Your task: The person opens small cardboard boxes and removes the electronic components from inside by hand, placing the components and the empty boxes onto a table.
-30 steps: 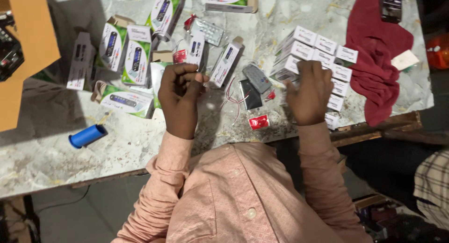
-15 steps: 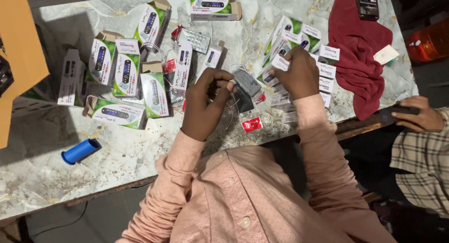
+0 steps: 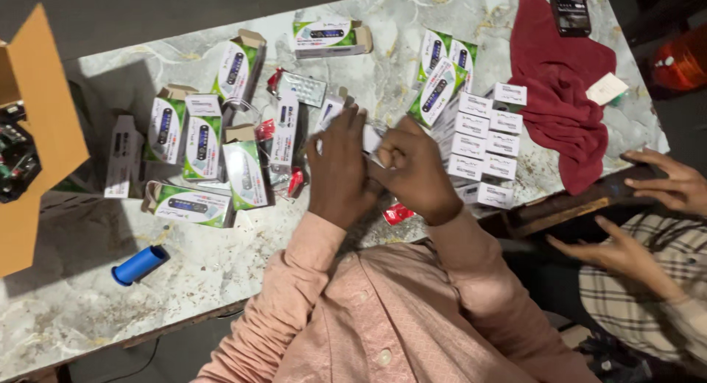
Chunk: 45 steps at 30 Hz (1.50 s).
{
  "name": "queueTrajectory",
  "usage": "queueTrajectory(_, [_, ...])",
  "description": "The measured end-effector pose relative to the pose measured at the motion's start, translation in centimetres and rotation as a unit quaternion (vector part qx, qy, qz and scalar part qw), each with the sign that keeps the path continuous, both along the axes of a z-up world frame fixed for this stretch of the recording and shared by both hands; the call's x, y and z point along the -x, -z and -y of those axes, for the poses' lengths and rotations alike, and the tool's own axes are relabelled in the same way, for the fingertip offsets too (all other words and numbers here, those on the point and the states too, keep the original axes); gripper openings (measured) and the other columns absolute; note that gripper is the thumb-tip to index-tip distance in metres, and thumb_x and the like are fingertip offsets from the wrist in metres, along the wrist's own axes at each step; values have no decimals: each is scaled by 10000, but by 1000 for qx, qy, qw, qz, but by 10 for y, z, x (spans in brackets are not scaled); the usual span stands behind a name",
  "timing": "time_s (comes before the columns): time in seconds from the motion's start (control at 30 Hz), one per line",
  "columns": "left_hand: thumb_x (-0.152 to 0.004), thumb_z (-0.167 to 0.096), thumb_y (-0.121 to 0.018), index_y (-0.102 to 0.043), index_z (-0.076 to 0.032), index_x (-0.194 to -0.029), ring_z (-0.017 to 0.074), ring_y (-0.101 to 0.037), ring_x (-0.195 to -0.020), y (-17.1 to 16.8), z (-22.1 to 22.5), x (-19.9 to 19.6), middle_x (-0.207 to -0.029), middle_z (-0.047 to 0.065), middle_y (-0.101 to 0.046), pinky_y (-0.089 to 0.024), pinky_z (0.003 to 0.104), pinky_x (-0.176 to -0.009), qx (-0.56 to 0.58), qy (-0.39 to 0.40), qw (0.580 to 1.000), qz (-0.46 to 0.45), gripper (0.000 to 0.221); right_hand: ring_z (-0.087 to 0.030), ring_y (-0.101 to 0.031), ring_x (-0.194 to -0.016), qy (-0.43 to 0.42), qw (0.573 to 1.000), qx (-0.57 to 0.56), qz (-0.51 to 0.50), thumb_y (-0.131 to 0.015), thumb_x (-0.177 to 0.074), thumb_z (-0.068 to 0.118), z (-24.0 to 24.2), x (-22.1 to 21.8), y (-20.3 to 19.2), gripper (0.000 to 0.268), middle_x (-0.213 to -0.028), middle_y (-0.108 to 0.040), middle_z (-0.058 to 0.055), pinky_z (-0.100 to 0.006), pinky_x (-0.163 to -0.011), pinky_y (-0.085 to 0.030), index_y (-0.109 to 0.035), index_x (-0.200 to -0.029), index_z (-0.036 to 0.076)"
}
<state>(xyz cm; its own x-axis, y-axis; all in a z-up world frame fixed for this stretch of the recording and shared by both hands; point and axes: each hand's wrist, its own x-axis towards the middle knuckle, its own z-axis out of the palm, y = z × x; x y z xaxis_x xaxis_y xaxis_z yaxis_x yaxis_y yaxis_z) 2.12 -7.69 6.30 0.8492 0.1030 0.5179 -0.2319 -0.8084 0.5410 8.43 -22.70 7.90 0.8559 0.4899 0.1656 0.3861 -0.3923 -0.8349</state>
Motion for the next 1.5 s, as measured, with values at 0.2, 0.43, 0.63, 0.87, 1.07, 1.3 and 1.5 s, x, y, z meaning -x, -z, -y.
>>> queueTrajectory(0.2, [-689, -145, -772, -522, -39, -1408, 377, -610, -1143, 17, -17, 1, -1203, 174, -622, -443, 492, -988, 33, -6, 997, -71, 769, -185, -564, -758, -37, 999, -26, 15, -739, -715, -71, -18, 18, -19, 219, -863, -578, -97, -321, -662, -462, -556, -814, -3])
queueTrajectory(0.43, [-781, -229, -812, -419, -32, -1475, 380, -711, -996, 17, -27, 8, -1219, 197, -663, -566, 417, -804, 190, -42, 976, -94, 821, -319, -682, -1054, -82, 964, -28, 251, -703, -967, 16, -21, 56, -33, 191, -1176, -692, -161, -383, -909, -567, -639, -1146, -6])
queueTrajectory(0.63, [-784, -247, -910, -486, -62, -1435, 285, -711, -1018, 9, -31, 19, -1130, 110, -667, -574, 375, -890, 310, 75, 947, -33, 798, -153, -668, -941, -58, 996, -70, -9, -643, -1026, 132, -13, 42, -43, 289, -1148, -687, -126, -291, -792, -541, -638, -1285, 3])
queueTrajectory(0.87, [-766, -291, -970, -609, -61, -1181, 277, -676, -1007, -16, -28, 41, -1077, 116, -622, -536, 369, -889, 284, 91, 954, -33, 596, -109, -572, -944, -233, 952, -72, -185, -544, -1071, 190, 8, 9, -52, 269, -1073, -565, -59, -273, -842, -474, -626, -1218, -20])
queueTrajectory(1.07, [-750, -310, -968, -547, -38, -1265, 210, -698, -1059, -10, -18, 61, -1134, 89, -660, -561, 356, -915, 352, 65, 932, -51, 718, -155, -449, -881, -289, 952, 1, -99, -520, -1106, 236, -1, 4, -47, 287, -997, -456, -76, -327, -789, -393, -634, -1066, -25])
queueTrajectory(1.3, [-694, -221, -995, -305, -18, -1336, 226, -620, -1082, -1, -20, 60, -1172, 145, -558, -558, 376, -936, 397, 55, 915, -41, 964, -156, -441, -795, -247, 967, 18, -57, -553, -1056, 303, -21, 10, -45, 334, -899, -462, -56, -334, -715, -382, -630, -1031, -21])
queueTrajectory(1.5, [-686, -268, -980, -295, -23, -1300, 215, -632, -1070, -9, -19, 50, -1157, 144, -571, -561, 377, -940, 400, 88, 911, -55, 952, -150, -493, -840, -270, 961, -18, -65, -607, -1002, 294, -17, 5, -55, 346, -931, -516, -61, -324, -730, -417, -653, -1116, -29])
